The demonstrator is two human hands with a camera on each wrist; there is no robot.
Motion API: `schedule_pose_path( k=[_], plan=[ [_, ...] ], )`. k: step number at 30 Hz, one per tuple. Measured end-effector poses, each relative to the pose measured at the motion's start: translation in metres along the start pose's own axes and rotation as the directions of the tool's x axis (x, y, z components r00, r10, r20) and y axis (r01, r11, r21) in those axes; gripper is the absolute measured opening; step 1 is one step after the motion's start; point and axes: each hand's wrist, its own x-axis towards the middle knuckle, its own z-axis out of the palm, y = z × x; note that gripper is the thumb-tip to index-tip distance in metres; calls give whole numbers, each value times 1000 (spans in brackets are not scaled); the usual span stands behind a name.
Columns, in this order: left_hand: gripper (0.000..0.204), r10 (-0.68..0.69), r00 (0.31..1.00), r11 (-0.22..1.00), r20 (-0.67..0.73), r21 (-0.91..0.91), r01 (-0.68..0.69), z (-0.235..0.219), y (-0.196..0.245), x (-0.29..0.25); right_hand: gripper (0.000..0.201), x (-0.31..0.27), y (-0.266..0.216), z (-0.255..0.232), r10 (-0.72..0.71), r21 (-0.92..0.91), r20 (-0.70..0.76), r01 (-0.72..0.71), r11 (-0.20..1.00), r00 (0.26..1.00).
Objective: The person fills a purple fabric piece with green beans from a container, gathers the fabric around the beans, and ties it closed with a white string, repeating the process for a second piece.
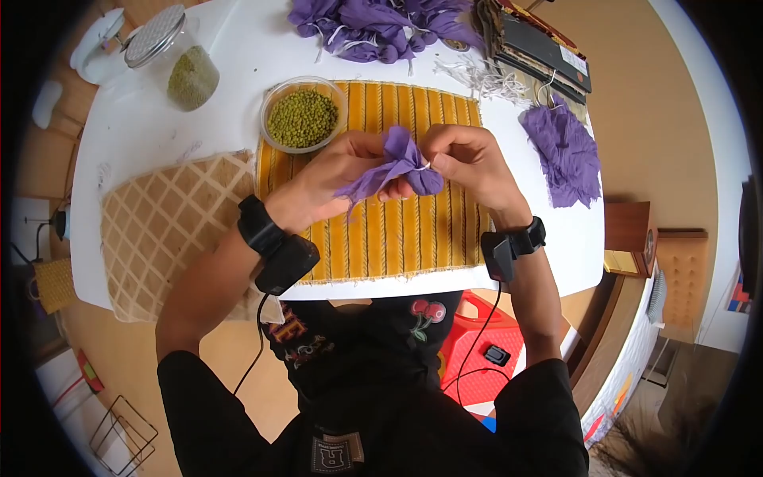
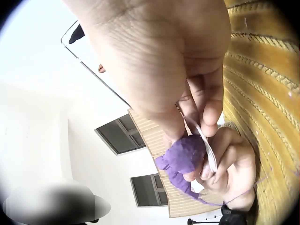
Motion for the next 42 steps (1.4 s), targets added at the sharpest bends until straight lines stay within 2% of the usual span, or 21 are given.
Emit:
schedule_pose_path(
  k=[2, 4, 6, 8, 9, 11, 15, 18, 20, 23, 26, 29, 31, 32, 34, 35, 37, 38, 40, 41, 42],
  plan=[
    [19, 9, 999, 1000, -36, -15, -9, 2, 1, -1, 10, 1, 0, 2, -35, 35, -5, 35, 999, 999],
    [18, 25, 997, 999, -78, 46, -21, 8, 3, -1, 12, 1, -4, 6, 75, 209, 8, -76, 975, 997],
    [17, 44, 992, 994, -120, 105, -31, 12, 0, 1, 11, 0, -1, 9, 108, 290, 11, -107, 951, 994],
    [15, 195, 969, 907, -152, 404, -119, 13, -5, 2, 9, 1, 2, 11, 144, 372, 20, -141, 917, 989],
    [15, 193, 969, 907, -156, 404, -116, 14, -5, 2, 7, 0, 4, 12, 183, 388, -10, -165, 907, 983],
    [11, 276, 943, 799, -188, 590, -116, 17, -4, 2, 6, 0, 7, 14, 224, 411, -41, -188, 892, 974],
    [11, 335, 916, 779, -222, 612, -136, 23, -6, 0, 9, 1, 15, 13, 283, 488, -51, -224, 844, 958],
    [23, 330, 911, 714, -248, 697, -69, 33, -4, -2, 10, 1, 20, 11, 293, 514, -30, -237, 825, 956],
    [19, 428, 858, 791, -286, 578, -202, 39, -7, 1, 10, 0, 20, 11, 293, 510, -22, -241, 826, 956],
    [18, 469, 847, 738, -250, 637, -221, 43, -6, 4, 10, 0, 14, 13, 342, 495, -50, -274, 824, 938],
    [14, 418, 868, 730, -270, 668, -143, 33, -8, 0, 9, 0, 11, 14, 330, 476, 14, -297, 828, 944],
    [9, 338, 879, 782, -336, 619, -64, 39, -2, -2, 10, -1, 6, 23, 302, 397, -25, -268, 878, 953],
    [9, 363, 858, 777, -364, 626, -63, 41, -4, -1, 13, -3, 4, 25, 320, 132, -105, -306, 943, 942],
    [9, 390, 835, 773, -388, 631, -68, 41, -4, 0, 13, -4, -1, 27, 317, 135, -103, -302, 944, 943],
    [8, 387, 833, 772, -396, 633, -58, 41, -4, 1, 17, -6, -18, 32, 361, -179, -201, -397, 900, 911],
    [8, 381, 832, 774, -404, 631, -48, 41, -4, 0, 17, -8, -26, 32, 363, -176, -198, -397, 901, 910],
    [7, 390, 829, 756, -401, 653, -40, 39, -6, 0, 15, -11, -38, 31, 350, -397, -176, -392, 830, 920],
    [6, 402, 828, 735, -392, 677, -37, 39, -6, 0, 15, -13, -39, 32, 351, -394, -176, -392, 831, 920],
    [6, 390, 828, 728, -403, 685, -9, 42, -5, 1, 9, -16, -40, 33, 22, -706, -63, -60, 706, 998],
    [7, 375, 828, 722, -418, 691, 22, 42, -5, 0, 9, -16, -39, 32, 22, -703, -65, -61, 708, 998],
    [7, 370, 829, 722, -419, 691, 27, 41, -6, 0, 7, -17, -37, 33, -81, -750, 8, 59, 659, 997]
  ],
)
